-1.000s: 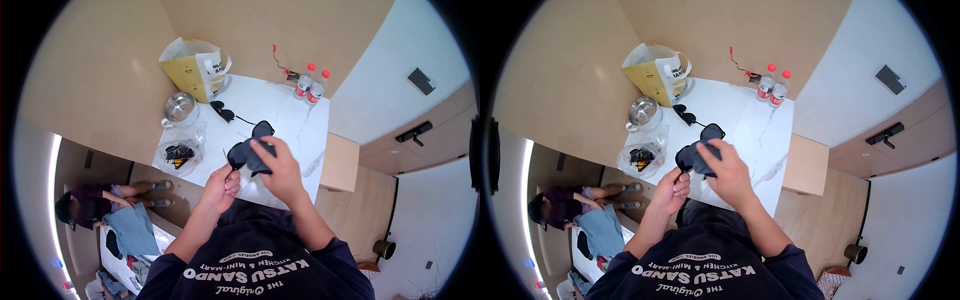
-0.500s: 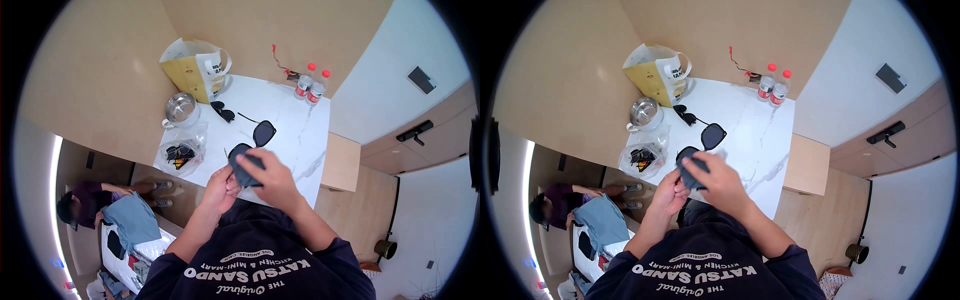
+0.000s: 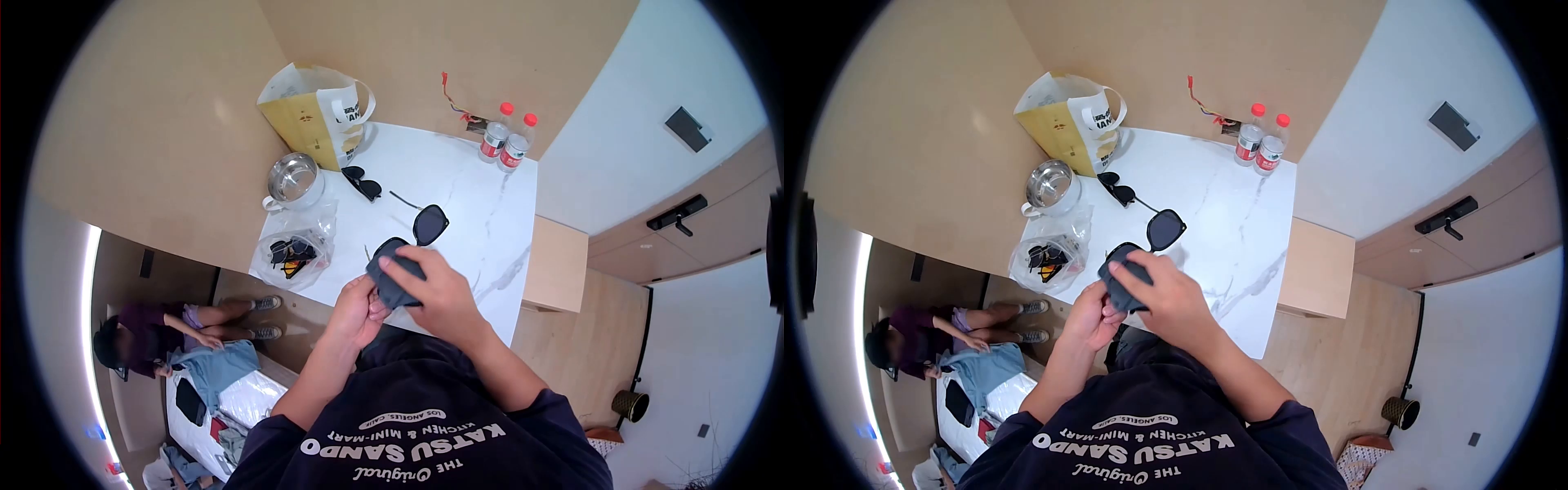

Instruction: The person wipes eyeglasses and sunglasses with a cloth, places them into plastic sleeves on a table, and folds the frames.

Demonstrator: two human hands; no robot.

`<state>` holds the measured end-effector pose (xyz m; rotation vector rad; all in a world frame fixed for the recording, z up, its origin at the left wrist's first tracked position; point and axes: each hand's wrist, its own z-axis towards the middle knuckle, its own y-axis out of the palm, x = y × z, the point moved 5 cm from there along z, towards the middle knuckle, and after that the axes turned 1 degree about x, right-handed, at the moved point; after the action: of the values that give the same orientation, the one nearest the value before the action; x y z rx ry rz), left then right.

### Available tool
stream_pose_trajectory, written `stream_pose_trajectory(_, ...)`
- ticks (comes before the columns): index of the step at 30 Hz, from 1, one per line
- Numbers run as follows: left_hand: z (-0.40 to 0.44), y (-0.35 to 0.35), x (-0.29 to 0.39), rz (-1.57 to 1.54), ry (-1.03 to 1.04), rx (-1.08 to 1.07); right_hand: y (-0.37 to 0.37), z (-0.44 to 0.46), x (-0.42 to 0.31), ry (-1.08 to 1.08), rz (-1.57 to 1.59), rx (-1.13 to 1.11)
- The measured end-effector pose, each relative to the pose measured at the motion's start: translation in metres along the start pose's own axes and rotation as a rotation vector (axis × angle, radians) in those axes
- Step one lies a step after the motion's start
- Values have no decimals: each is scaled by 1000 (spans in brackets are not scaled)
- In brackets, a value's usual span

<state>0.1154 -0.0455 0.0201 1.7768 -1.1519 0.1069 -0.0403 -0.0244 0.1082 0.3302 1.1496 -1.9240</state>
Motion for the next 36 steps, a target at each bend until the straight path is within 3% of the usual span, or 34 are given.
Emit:
stream_pose_trajectory(9, -4, 3, 2, -7, -25, 29, -24, 3, 47, 228, -80, 206)
stream_pose_trajectory(13, -2, 3, 3, -45, -18, 17, -32, -7, 71, 339, 50, 333)
stream_pose_trajectory(15, -2, 3, 3, -68, -16, 7, -22, -23, 106, 504, 127, 394)
stream_pose_trajectory(22, -2, -5, 7, -117, -83, -81, 45, -120, 208, 766, -343, 76)
stream_pose_trajectory(27, -3, -5, 4, -130, -135, -127, 59, -143, 208, 765, -365, -38)
stream_pose_trajectory(30, -4, 1, 4, -114, -139, -165, 48, -126, 190, 787, -577, -210)
stream_pose_trajectory(34, -10, 8, 10, 125, 35, -111, 22, -80, 166, 536, -87, -15)
stream_pose_trajectory(36, -15, 16, 15, 377, 176, -51, 12, -62, 153, 741, 609, 5)
